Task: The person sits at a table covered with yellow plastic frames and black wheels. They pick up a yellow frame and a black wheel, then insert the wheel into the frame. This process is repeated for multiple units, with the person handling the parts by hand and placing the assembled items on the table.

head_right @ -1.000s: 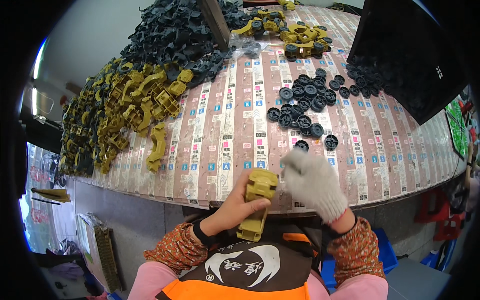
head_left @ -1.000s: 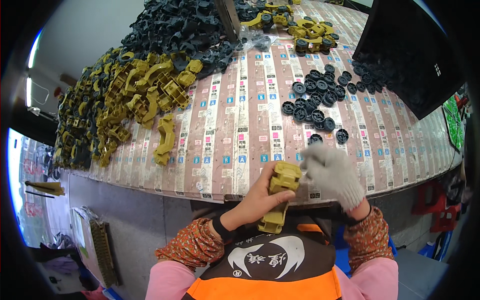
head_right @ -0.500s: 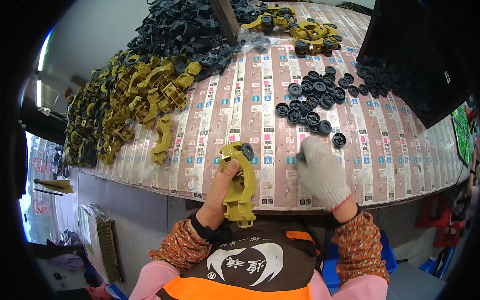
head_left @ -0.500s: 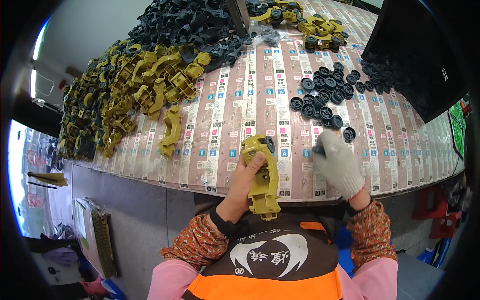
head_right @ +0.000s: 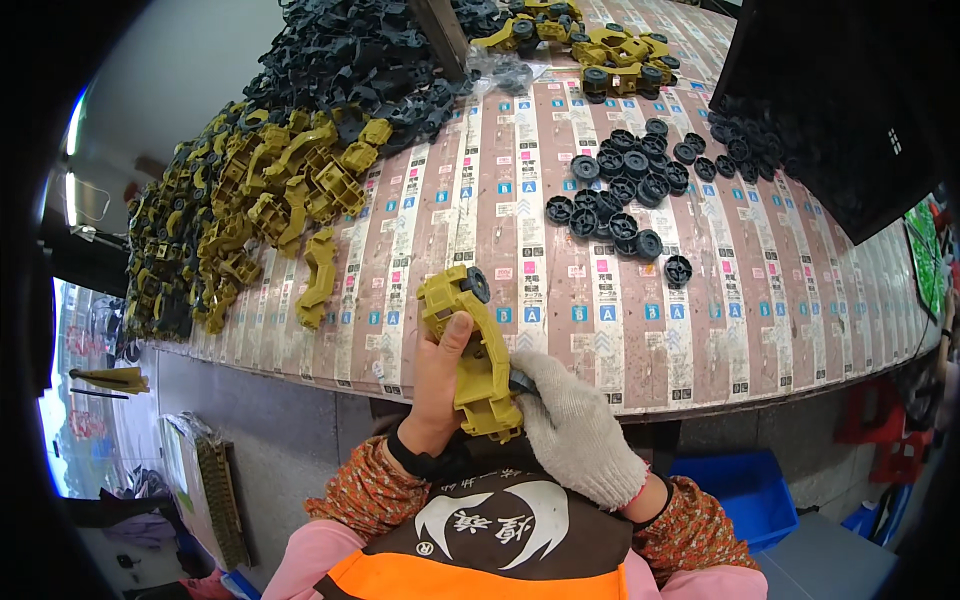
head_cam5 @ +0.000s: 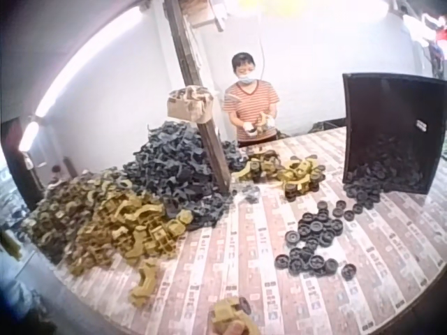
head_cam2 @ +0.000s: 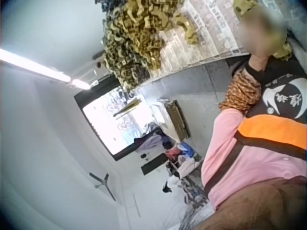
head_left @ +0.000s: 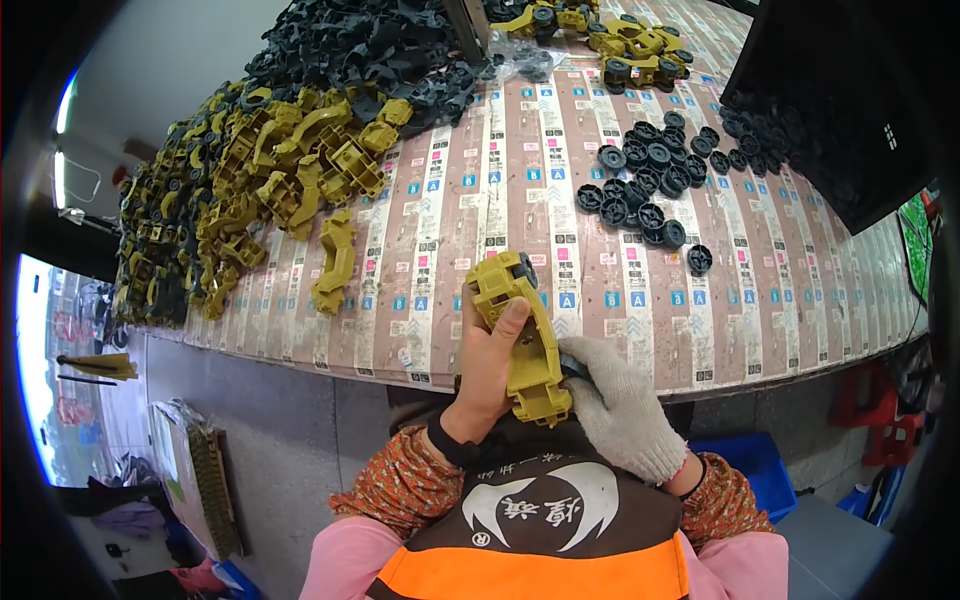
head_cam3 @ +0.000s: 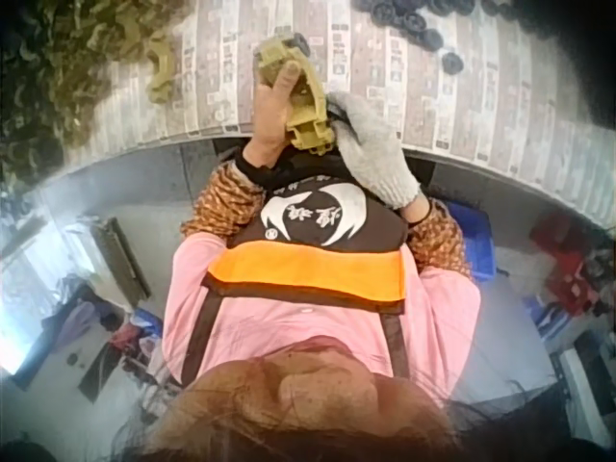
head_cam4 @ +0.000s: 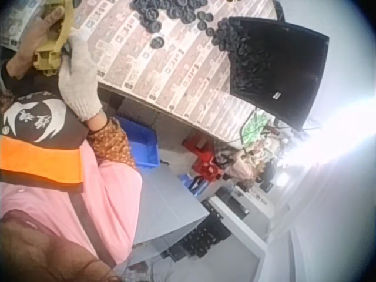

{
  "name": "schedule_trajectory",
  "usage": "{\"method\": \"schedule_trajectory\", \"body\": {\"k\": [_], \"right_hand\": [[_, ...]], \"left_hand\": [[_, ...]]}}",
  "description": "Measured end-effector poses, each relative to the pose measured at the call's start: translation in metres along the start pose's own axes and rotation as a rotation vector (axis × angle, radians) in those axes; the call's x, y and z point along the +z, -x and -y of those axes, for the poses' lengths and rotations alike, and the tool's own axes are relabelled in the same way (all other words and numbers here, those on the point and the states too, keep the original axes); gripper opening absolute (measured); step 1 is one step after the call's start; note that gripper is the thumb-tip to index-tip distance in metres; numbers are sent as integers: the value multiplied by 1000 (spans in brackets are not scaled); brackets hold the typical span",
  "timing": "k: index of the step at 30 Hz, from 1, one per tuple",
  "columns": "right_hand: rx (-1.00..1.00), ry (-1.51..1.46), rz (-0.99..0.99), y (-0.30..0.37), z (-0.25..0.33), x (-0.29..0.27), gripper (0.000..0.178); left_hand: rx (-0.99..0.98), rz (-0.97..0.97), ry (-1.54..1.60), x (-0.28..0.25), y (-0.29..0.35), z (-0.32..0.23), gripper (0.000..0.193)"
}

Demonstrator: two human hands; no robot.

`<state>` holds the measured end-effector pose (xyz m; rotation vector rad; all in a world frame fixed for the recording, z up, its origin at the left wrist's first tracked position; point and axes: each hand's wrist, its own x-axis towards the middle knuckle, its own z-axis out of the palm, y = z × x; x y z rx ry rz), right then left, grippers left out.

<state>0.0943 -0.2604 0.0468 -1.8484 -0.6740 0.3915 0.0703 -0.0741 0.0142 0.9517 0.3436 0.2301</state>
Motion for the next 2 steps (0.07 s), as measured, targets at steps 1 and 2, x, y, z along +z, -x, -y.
{"method": "schedule_trajectory", "body": {"k": [1, 2], "right_hand": [[42, -16, 32, 0, 3, -2, 42], [84, -33, 64, 0, 9, -5, 44]], "left_hand": [[15, 5, -33, -2, 0, 2, 44], [30, 9, -66, -4, -1, 4, 45]]}}
